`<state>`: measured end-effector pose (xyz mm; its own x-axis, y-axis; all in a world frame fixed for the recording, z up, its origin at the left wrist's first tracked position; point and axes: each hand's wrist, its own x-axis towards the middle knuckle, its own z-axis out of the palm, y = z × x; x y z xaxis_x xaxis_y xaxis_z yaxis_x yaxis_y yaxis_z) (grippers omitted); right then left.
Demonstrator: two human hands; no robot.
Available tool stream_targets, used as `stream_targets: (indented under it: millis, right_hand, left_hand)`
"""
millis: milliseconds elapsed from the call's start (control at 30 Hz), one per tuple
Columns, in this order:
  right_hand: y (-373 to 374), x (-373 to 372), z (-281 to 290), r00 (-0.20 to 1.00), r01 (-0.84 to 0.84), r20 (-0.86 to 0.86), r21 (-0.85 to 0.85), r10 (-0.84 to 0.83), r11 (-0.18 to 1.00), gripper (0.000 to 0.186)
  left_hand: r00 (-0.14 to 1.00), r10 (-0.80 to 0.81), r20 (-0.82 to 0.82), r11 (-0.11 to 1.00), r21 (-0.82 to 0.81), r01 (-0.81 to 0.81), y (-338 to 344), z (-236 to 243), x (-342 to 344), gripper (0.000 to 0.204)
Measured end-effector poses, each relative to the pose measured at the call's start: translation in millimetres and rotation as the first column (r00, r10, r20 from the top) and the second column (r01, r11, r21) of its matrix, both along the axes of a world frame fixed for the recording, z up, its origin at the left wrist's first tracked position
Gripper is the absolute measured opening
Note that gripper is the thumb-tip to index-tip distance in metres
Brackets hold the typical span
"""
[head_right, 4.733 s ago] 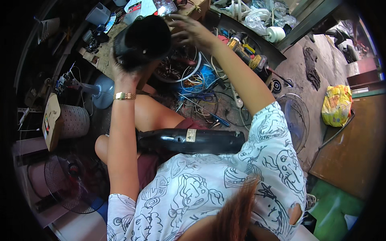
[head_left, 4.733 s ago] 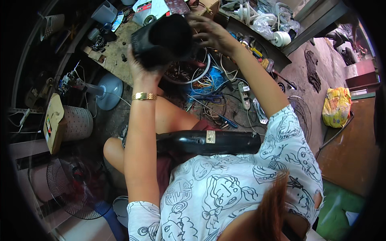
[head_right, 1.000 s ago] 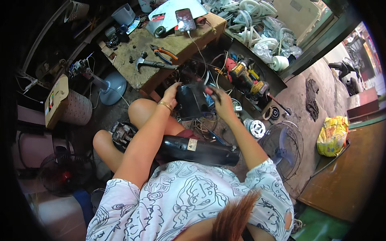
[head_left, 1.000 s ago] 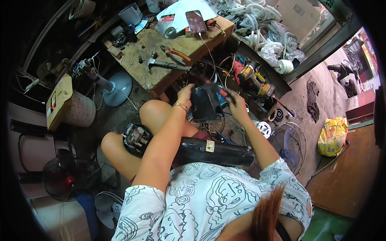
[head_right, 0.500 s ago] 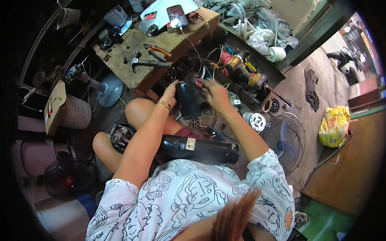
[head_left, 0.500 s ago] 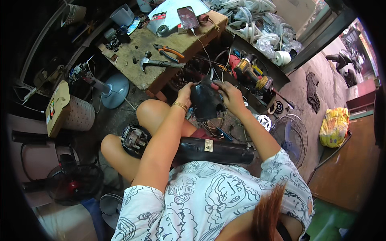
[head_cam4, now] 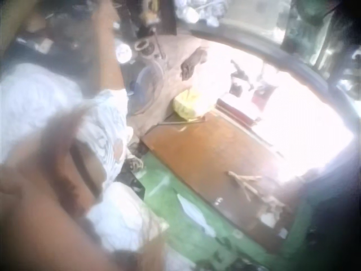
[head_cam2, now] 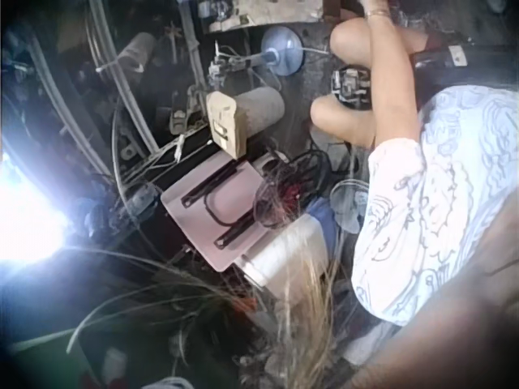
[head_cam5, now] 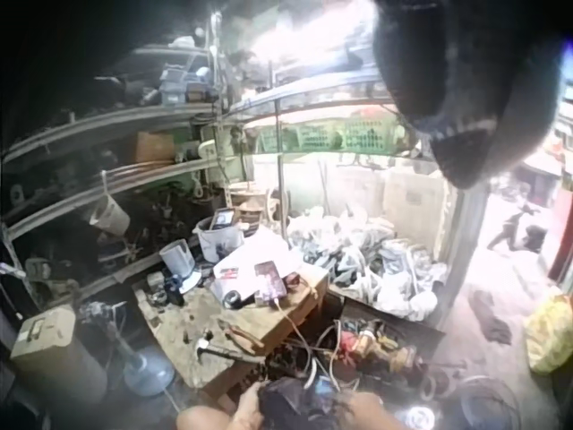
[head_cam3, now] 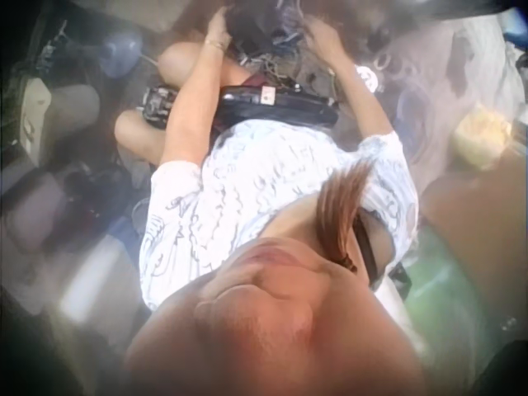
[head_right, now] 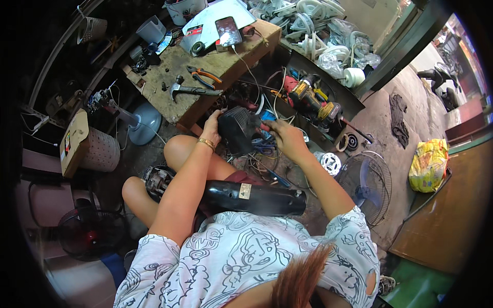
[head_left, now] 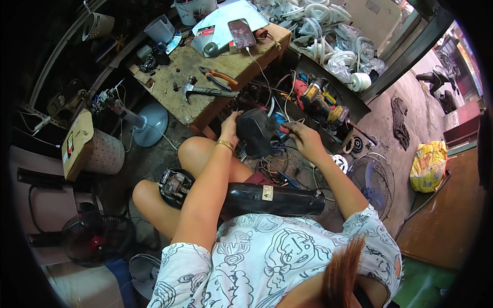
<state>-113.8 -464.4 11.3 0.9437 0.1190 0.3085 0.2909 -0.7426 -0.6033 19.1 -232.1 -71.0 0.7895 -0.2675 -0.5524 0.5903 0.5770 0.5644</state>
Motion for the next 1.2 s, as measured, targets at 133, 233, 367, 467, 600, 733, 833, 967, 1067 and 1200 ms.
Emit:
stream_targets:
  millis: [133, 233, 367, 467, 600, 733, 833, 967, 1067, 1200]
  right_hand:
    - [3.0, 20.5, 9.1, 0.996, 0.061, 0.07, -0.005, -0.06, 0.998, 0.034]
    - [7.7, 9.0, 18.4, 0.997, 0.035, 0.073, -0.021, -0.033, 0.999, 0.032]
    - [10.7, -2.6, 21.5, 1.0, -0.005, 0.003, 0.008, 0.005, 1.0, 0.033]
    - [4.8, -1.7, 20.5, 1.0, -0.002, 0.012, -0.15, 0.003, 0.989, 0.034]
    - [-26.0, -14.7, -4.7, 0.984, -0.103, -0.168, -0.222, 0.066, 0.969, 0.031]
    - [3.6, 3.1, 32.1, 0.999, 0.054, 0.015, -0.13, -0.052, 0.99, 0.031]
    - [-18.1, -10.0, -11.0, 0.974, -0.202, -0.172, -0.366, 0.148, 0.908, 0.033]
    - [-17.7, 2.1, 17.2, 1.0, 0.014, 0.015, -0.208, -0.011, 0.978, 0.033]
    - [1.6, -2.2, 24.1, 1.0, -0.005, 0.013, -0.09, 0.006, 0.996, 0.032]
    - [-44.1, -6.8, -69.3, 0.982, -0.116, -0.166, -0.134, 0.093, 0.984, 0.026]
  left_hand:
    - [0.995, -0.089, 0.046, 0.996, -0.004, 0.089, -17.5, 9.5, -8.3, 0.027]
    - [0.995, -0.013, 0.095, 0.999, -0.03, 0.016, -11.9, 14.4, -2.9, 0.026]
    - [0.996, 0.054, 0.068, 0.998, 0.022, -0.055, -14.0, 11.4, 4.9, 0.023]
    - [0.978, 0.102, 0.18, 0.981, 0.143, -0.129, -13.9, 11.1, 1.0, 0.021]
    - [0.925, 0.127, 0.359, 0.904, 0.342, -0.256, -12.3, 17.5, 2.2, 0.019]
    - [0.893, 0.13, 0.431, 0.878, 0.368, -0.305, -23.2, 25.2, -5.5, 0.018]
    - [0.857, 0.171, 0.487, 0.872, 0.33, -0.361, -15.7, 26.8, 6.2, 0.018]
    - [0.87, 0.162, 0.465, 0.862, 0.362, -0.354, -7.8, 15.0, -0.4, 0.019]
    - [0.88, 0.188, 0.436, 0.892, 0.299, -0.339, -25.3, 33.1, -3.0, 0.021]
    - [0.885, 0.321, 0.337, 0.926, 0.084, -0.368, 10.8, 16.0, 15.2, 0.021]
